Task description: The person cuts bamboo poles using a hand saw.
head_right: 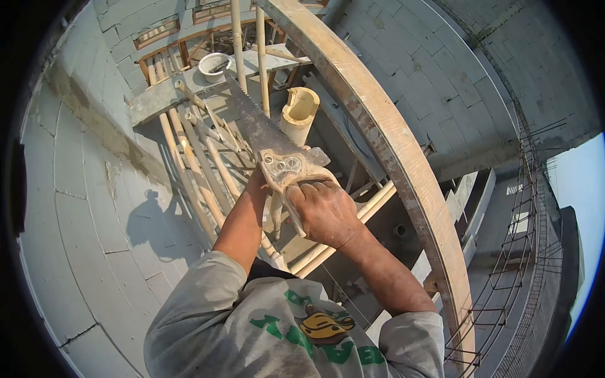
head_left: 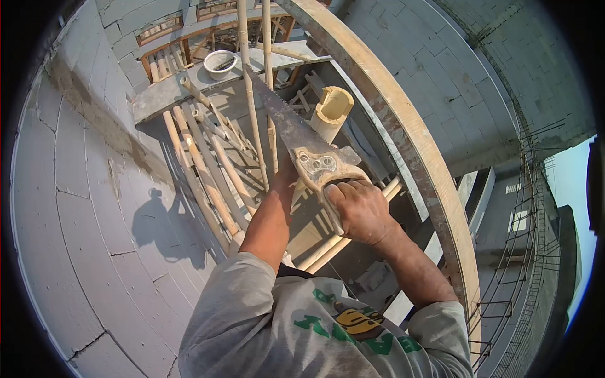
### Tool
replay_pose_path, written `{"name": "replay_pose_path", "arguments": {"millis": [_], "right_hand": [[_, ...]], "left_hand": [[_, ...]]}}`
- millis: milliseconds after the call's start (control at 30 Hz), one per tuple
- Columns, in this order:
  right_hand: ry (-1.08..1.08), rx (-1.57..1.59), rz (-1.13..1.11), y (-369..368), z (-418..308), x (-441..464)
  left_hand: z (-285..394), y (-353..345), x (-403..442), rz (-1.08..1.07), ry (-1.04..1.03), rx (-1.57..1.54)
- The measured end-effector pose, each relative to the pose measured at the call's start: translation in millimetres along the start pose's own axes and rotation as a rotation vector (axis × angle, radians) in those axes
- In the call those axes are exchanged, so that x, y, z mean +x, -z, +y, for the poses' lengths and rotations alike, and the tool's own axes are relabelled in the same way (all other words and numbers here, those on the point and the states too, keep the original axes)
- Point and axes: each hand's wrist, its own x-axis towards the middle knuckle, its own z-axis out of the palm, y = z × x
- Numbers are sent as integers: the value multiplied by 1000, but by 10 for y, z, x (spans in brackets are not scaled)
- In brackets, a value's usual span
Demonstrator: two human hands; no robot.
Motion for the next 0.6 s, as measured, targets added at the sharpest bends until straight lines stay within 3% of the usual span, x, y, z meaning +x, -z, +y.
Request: {"name": "replay_pose_path", "arguments": {"millis": [67,133,167,233,267,367,400,467,500,567,600], "right_hand": [[-36,-3,0,80,-108,-369],[-65,-29,-51,274,-166,-944],[-9,-31,22,299,-177,-1118],[-42,-7,-14,347,-160,-994],[-19,-17,-25,270,-68,-705],[-52,-27,-72,30,-74,143],[-15,-32,32,39,-32,41],[-43,-51,-18,192,-93,-595],[-42,-76,-36,286,-117,-848],[-50,-57,-51,400,-163,-1124],[-19,-52,-45,356,-92,-1010]], "left_hand": [[220,-65,-115,29,-23,162],[693,-83,-155,31,106,-132],[678,-95,-136,38,60,-115],[762,-70,-100,36,-30,-39],[816,-121,-197,70,-79,270],[160,-197,-164,116,-130,-104],[-34,-149,-29,124,-164,-220],[134,-27,10,34,-138,217],[855,-146,-183,52,9,3],[728,-43,-26,40,-11,-196],[623,-6,12,64,-131,-8]]}}
